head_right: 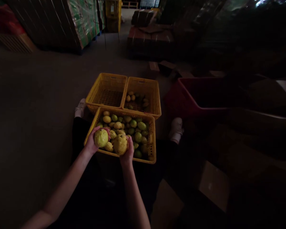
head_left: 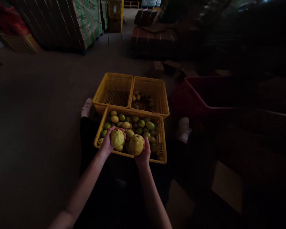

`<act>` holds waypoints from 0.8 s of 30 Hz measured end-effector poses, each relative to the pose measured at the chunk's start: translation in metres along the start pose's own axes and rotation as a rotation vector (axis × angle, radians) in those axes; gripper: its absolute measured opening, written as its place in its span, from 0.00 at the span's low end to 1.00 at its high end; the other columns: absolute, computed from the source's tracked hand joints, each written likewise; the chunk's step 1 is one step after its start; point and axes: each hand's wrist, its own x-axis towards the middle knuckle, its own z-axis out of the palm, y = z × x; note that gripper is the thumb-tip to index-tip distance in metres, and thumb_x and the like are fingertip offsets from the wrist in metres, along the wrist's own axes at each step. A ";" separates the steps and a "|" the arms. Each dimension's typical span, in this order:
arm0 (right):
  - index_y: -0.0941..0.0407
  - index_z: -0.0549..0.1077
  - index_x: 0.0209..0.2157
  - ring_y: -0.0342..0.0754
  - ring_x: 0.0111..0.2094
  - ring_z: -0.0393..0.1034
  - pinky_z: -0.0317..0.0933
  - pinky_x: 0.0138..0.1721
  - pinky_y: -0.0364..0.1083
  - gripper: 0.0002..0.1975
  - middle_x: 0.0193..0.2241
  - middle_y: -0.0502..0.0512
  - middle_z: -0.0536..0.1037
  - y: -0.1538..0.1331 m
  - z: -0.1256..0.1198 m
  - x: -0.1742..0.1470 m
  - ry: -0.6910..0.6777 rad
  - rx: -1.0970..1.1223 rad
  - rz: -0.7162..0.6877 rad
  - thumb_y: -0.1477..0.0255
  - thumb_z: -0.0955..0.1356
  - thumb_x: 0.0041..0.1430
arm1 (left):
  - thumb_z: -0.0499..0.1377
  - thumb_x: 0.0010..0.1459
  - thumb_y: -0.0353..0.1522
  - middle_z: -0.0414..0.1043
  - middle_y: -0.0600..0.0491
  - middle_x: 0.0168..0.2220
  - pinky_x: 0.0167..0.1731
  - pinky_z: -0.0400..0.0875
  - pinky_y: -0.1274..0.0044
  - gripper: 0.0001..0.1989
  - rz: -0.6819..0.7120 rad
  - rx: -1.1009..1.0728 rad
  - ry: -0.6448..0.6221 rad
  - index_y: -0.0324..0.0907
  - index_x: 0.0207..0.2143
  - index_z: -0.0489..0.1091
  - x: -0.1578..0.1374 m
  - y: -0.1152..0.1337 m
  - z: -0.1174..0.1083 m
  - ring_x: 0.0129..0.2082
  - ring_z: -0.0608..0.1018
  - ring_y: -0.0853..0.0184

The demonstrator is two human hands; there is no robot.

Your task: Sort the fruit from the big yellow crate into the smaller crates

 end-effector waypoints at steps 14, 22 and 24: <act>0.55 0.73 0.42 0.49 0.29 0.76 0.72 0.31 0.47 0.25 0.33 0.51 0.82 0.010 0.002 0.006 -0.169 -0.155 -0.094 0.61 0.76 0.40 | 0.43 0.68 0.39 0.79 0.43 0.37 0.41 0.77 0.69 0.23 -0.127 -0.229 0.090 0.33 0.52 0.68 -0.019 0.007 -0.002 0.41 0.81 0.60; 0.53 0.73 0.41 0.50 0.33 0.75 0.71 0.32 0.48 0.22 0.35 0.53 0.80 0.010 0.000 0.017 -0.120 -0.215 -0.111 0.63 0.75 0.42 | 0.50 0.63 0.48 0.79 0.45 0.35 0.24 0.75 0.75 0.24 -0.124 -0.094 0.172 0.39 0.49 0.70 0.000 -0.006 0.005 0.36 0.81 0.57; 0.53 0.73 0.41 0.50 0.37 0.75 0.71 0.36 0.48 0.21 0.37 0.53 0.79 0.004 0.000 0.017 -0.142 -0.205 -0.105 0.64 0.75 0.43 | 0.53 0.61 0.47 0.79 0.46 0.36 0.28 0.77 0.73 0.22 -0.101 -0.064 0.171 0.41 0.46 0.71 0.004 -0.010 0.009 0.40 0.81 0.56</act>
